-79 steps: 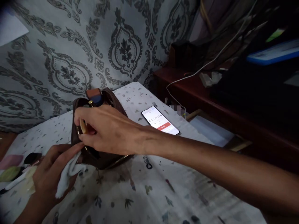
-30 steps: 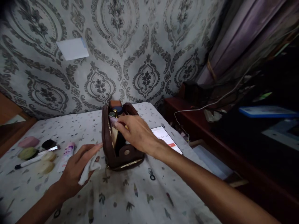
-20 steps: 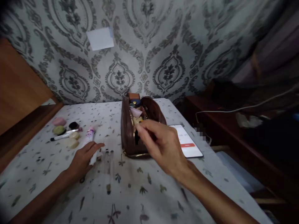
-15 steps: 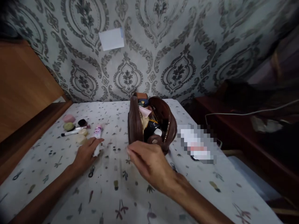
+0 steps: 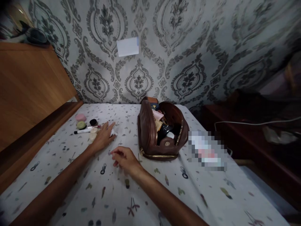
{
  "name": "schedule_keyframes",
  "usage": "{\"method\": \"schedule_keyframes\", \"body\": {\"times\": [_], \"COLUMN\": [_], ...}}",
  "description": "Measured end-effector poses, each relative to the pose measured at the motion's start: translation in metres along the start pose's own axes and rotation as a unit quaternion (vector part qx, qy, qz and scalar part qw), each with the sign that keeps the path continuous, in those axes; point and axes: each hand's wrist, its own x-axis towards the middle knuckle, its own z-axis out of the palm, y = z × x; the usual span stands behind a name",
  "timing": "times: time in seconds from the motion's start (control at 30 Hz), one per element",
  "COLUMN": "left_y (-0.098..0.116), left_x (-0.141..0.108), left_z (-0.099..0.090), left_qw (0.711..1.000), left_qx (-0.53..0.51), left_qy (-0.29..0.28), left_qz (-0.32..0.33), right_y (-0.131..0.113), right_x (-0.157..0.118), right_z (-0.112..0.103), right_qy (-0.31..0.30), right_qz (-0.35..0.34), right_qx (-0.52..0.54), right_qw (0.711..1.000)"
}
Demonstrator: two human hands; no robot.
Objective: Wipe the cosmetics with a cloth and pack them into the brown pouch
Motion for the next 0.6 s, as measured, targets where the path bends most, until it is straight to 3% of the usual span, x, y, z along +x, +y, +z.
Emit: {"method": "schedule_keyframes", "body": {"times": [0.27, 0.5, 0.6], "left_y": [-0.001, -0.004, -0.007], "left_x": [0.012, 0.013, 0.016], "left_z": [0.001, 0.001, 0.001], "left_qw": [0.999, 0.998, 0.993], "left_qx": [0.011, -0.03, -0.078], "left_qy": [0.015, 0.051, 0.092], "left_qz": [-0.029, -0.022, -0.01], "right_y": [0.026, 0.046, 0.05], "right_x": [0.008, 0.019, 0.024], "right_z": [0.017, 0.012, 0.009], "right_qy": [0.046, 0.01, -0.004], "right_qz": [0.031, 0.001, -0.002], "right_qx": [0.218, 0.291, 0.314], "right_qw": [0.975, 0.957, 0.95]}}
